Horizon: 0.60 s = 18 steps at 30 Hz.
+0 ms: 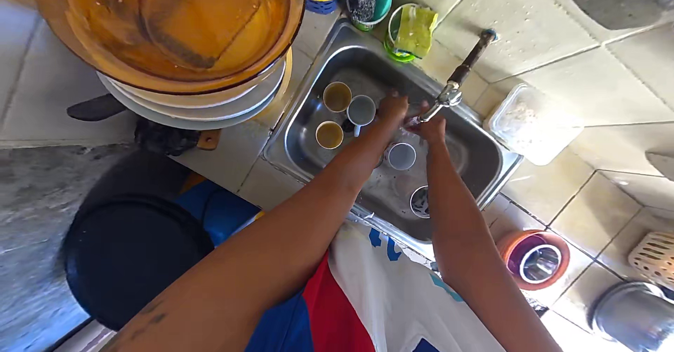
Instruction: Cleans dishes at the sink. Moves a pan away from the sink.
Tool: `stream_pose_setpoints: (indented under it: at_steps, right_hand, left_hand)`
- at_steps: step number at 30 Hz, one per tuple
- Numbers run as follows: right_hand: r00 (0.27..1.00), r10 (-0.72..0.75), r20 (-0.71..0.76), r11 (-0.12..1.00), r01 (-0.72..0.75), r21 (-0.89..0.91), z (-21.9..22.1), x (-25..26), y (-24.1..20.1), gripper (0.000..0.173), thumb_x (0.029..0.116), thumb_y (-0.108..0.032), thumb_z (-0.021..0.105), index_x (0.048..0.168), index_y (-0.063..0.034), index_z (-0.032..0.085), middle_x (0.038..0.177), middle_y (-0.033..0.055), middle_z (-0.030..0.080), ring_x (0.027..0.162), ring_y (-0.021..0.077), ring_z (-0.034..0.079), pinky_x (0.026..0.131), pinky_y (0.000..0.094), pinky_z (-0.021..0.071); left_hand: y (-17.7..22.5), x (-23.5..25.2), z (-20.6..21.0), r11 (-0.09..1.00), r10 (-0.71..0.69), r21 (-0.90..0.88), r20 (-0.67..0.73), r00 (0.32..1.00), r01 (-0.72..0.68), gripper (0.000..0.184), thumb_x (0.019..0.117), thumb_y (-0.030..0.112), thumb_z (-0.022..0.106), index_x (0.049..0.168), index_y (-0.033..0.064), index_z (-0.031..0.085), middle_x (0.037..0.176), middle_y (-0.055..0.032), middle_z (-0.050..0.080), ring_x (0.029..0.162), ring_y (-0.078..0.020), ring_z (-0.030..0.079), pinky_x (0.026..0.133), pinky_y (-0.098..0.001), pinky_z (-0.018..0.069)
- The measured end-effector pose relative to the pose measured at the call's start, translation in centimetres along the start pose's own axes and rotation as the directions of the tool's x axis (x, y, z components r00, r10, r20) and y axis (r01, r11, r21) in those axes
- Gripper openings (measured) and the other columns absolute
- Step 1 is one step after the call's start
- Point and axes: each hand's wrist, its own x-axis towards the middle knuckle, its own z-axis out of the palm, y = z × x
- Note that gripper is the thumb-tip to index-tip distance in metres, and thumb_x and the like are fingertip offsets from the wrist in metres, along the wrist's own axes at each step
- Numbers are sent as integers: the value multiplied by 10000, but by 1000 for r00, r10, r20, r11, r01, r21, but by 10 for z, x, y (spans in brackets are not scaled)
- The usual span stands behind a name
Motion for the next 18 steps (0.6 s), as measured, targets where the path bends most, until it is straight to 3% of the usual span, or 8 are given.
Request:
stream_pose_setpoints:
  at_steps: [3, 6, 7, 9, 10, 12, 15, 18]
  right_hand:
    - [934, 344, -100, 932, -326, 158, -8, 1, 14, 821, 1076, -638, 172, 1088, 22, 660, 858, 149, 719, 671, 231, 697, 638, 417, 599]
    - [889, 429, -160, 903, -421, 81, -9, 9, 29, 825, 1063, -664, 169, 1177, 9, 634, 921, 185, 669, 694, 270, 636, 643, 461, 551]
    - [878, 437, -196, 900, -425, 100, -7, 12, 32, 767, 1066, -649, 234, 1210, -4, 623, 971, 191, 655, 738, 280, 633, 660, 475, 548]
    - [863, 444, -242, 896, -428, 117, -1, 13, 26, 652, 1076, -561, 357, 1319, -7, 599, 1207, 224, 636, 1010, 329, 642, 833, 531, 538]
    - [876, 416, -243, 908, -414, 62, 3, 12, 18, 595, 1093, -476, 380, 1353, 19, 585, 1325, 246, 609, 1174, 355, 615, 961, 549, 507]
    - [936, 292, -199, 951, -305, -42, 14, 12, 9, 482, 1118, -283, 397, 1424, 66, 525, 1468, 279, 530, 1382, 381, 508, 1144, 542, 395]
    - [974, 195, -117, 936, -149, 319, 34, 18, 5, 436, 1110, -286, 438, 1422, 10, 514, 1327, 182, 623, 1189, 217, 616, 1024, 382, 512]
    - [989, 60, 136, 890, -115, 441, 40, 11, -7, 436, 1094, -380, 449, 1374, -64, 558, 1200, 85, 676, 1030, 113, 658, 897, 326, 567]
  left_hand:
    - [10, -22, -4, 968, 121, 205, 115, 986, -143, 402, 1092, 309, 418, 1205, 68, 719, 1252, -170, 681, 1220, -336, 609, 1005, -584, 471]
    - [6, -28, -3, 995, 60, 69, 220, 974, -77, 335, 1034, 305, 567, 1107, 14, 715, 1153, -185, 681, 1116, -311, 627, 939, -552, 494]
    - [8, -30, -7, 999, -33, 36, 281, 959, 24, 351, 1032, 308, 580, 1170, 1, 681, 1203, -201, 654, 1140, -312, 613, 955, -545, 496]
    - [13, -32, -15, 984, -181, 74, 403, 897, 165, 383, 1056, 327, 514, 1305, 47, 596, 1256, -199, 603, 1121, -309, 600, 914, -530, 510]
    - [13, -34, -16, 983, -179, 119, 441, 879, 141, 386, 1074, 323, 470, 1332, 55, 572, 1255, -200, 596, 1102, -308, 603, 894, -521, 516]
    - [11, -38, -15, 963, -24, 245, 485, 874, -109, 383, 1078, 234, 490, 1398, 37, 564, 1348, -211, 601, 1236, -320, 585, 1021, -536, 474]
    - [2, -39, -17, 852, 232, 347, 423, 876, -393, 522, 994, 166, 596, 1508, 135, 515, 1428, -169, 596, 1340, -339, 548, 1098, -578, 429]
    - [-3, -51, -32, 871, 264, 337, 294, 919, -358, 769, 862, 82, 673, 1576, 124, 390, 1500, -180, 514, 1365, -363, 508, 1077, -604, 437]
